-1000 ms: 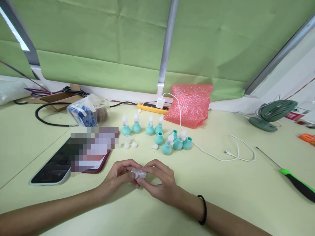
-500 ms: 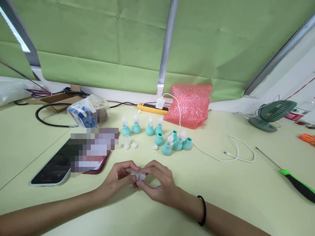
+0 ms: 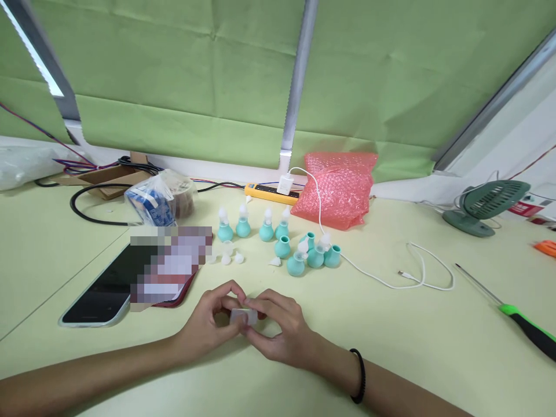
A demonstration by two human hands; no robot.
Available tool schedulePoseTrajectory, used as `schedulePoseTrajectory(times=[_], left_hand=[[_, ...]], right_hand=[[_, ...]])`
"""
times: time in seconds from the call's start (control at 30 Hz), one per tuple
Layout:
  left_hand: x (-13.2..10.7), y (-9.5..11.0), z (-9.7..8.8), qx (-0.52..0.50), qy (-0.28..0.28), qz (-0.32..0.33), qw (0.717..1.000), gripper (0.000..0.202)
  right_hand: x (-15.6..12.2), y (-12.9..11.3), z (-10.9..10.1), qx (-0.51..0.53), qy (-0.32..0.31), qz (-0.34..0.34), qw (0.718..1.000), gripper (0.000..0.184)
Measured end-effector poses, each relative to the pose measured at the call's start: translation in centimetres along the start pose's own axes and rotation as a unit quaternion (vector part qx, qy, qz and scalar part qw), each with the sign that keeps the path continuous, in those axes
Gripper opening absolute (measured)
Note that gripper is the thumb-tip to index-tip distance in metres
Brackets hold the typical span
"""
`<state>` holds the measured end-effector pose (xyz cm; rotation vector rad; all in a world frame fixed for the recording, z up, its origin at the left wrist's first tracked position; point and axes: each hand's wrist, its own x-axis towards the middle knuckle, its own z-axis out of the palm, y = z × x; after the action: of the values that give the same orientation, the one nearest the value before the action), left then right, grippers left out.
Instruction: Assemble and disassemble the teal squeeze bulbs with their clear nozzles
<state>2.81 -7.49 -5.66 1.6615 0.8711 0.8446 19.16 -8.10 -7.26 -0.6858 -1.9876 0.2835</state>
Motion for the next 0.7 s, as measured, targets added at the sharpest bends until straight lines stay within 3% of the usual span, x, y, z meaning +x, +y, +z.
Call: schedulePoseTrajectory(times=[0.07,0.13,0.23,0.3,0.43,0.57,0.7], left_hand=[[0.4,0.4,-0.5,0.089,-0.004,0.046,0.995,0.009],[1.0,1.1,-1.1,0.211,-0.016,0.123,0.97,0.011],[2.6,2.7,-1.7,0.42,-0.012,0.218,0.881,0.027],[4.0,3.7,-1.5,0.506,-0.007,0.21,0.837,0.035],[7.4,4.5,0.0,0.592,-0.013,0.146,0.793,0.043],[10.2,3.7,1.4,0.603,-0.023,0.139,0.785,0.024],[11.6,2.5,2.1,0.608,-0.019,0.142,0.781,0.019]], right_hand=[[0.1,-0.1,0.0,0.0,0.011,0.004,1.0,0.039],[0.3,-0.3,-0.1,-0.003,0.012,0.021,1.0,0.029],[0.6,-0.5,-0.2,-0.009,0.01,0.047,0.999,0.012],[0.6,-0.5,-0.2,-0.007,0.014,0.053,0.998,0.009],[0.5,-0.5,-0.2,0.009,0.017,0.054,0.998,0.012],[0.5,-0.5,-0.2,0.006,0.021,0.044,0.999,0.011],[0.5,-0.6,-0.3,-0.006,0.02,0.039,0.999,0.009]])
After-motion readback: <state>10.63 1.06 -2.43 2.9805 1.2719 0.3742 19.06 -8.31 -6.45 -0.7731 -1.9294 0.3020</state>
